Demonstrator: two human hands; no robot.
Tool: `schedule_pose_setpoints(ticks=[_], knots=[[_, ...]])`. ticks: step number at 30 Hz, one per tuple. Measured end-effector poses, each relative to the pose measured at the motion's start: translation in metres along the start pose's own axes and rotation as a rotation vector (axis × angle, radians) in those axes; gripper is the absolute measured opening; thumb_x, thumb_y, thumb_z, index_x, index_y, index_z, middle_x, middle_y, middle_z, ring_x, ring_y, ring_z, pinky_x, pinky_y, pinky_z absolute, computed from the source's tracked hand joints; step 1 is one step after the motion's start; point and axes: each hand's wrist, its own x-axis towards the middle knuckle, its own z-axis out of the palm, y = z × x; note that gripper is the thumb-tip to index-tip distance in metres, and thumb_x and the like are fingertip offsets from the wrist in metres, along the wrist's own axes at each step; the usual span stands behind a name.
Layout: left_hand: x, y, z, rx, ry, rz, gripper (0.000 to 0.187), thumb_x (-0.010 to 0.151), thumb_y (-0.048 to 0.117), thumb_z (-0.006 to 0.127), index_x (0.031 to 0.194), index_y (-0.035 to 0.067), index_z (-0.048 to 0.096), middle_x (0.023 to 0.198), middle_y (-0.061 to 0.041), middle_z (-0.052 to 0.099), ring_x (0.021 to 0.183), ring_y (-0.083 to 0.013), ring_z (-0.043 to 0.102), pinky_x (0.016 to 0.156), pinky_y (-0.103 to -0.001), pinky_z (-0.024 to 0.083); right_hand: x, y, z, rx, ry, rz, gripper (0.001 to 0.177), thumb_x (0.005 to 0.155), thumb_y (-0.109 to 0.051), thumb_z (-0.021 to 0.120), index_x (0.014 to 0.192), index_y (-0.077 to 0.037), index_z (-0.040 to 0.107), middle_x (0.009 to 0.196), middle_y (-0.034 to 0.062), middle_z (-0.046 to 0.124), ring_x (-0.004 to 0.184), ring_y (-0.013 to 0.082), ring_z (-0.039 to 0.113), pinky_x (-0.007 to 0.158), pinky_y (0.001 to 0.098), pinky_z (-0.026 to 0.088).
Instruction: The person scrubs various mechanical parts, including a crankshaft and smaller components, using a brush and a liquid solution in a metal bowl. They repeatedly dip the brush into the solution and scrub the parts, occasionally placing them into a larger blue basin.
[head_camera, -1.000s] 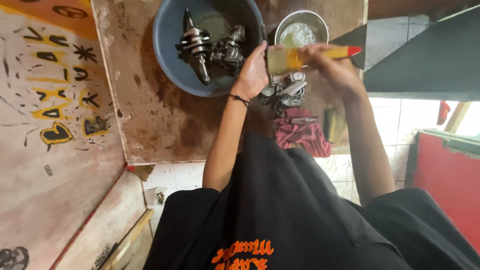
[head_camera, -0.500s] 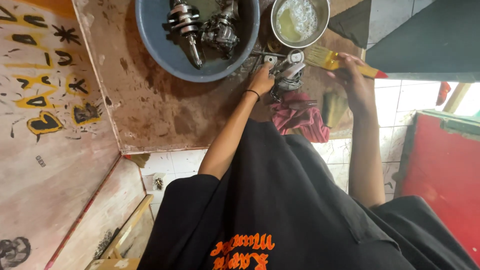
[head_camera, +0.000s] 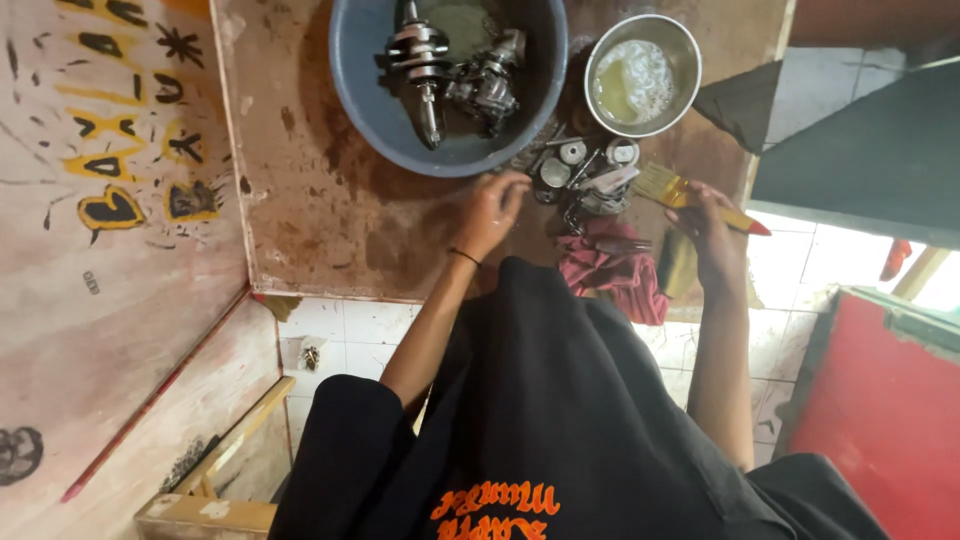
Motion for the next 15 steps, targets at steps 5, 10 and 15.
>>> schedule_pose_setpoints(ticks=[5, 10, 15], knots=[[0.048, -0.031, -0.065, 0.001, 0.358, 0.026, 0.015, 0.098, 0.008, 0.064, 0.112, 0.007, 0.066, 0.102, -0.010, 0.075, 0.098, -0.0293, 0.073, 0.089, -0.040, 0.057, 0.000, 0.007, 0.005, -0.047, 0.004, -0.001, 0.032, 0.109, -0.025, 0.061, 0.129, 0.000, 0.060, 0.130, 0.0113, 0.064, 0.105, 0.0199, 0.069, 0.095, 0.0441, 0.063], [0.102, -0.094, -0.043, 0.099, 0.352, -0.244, 0.027, 0.092, 0.009, 0.066, 0.119, 0.009, 0.061, 0.106, -0.009, 0.073, 0.099, -0.0299, 0.071, 0.087, -0.042, 0.055, -0.001, 0.008, 0.001, -0.079, -0.011, -0.022, 0.033, 0.109, -0.024, 0.061, 0.130, 0.002, 0.060, 0.131, 0.0120, 0.064, 0.105, 0.0198, 0.069, 0.095, 0.0425, 0.064], [0.121, -0.074, 0.006, 0.242, 0.392, -0.083, 0.032, 0.087, 0.013, 0.075, 0.116, 0.010, 0.061, 0.118, -0.014, 0.061, 0.114, -0.0370, 0.058, 0.099, -0.048, 0.047, -0.007, 0.015, -0.007, -0.059, 0.026, -0.055, 0.030, 0.110, -0.021, 0.063, 0.128, 0.003, 0.061, 0.129, 0.0127, 0.065, 0.101, 0.0203, 0.070, 0.090, 0.0417, 0.063]])
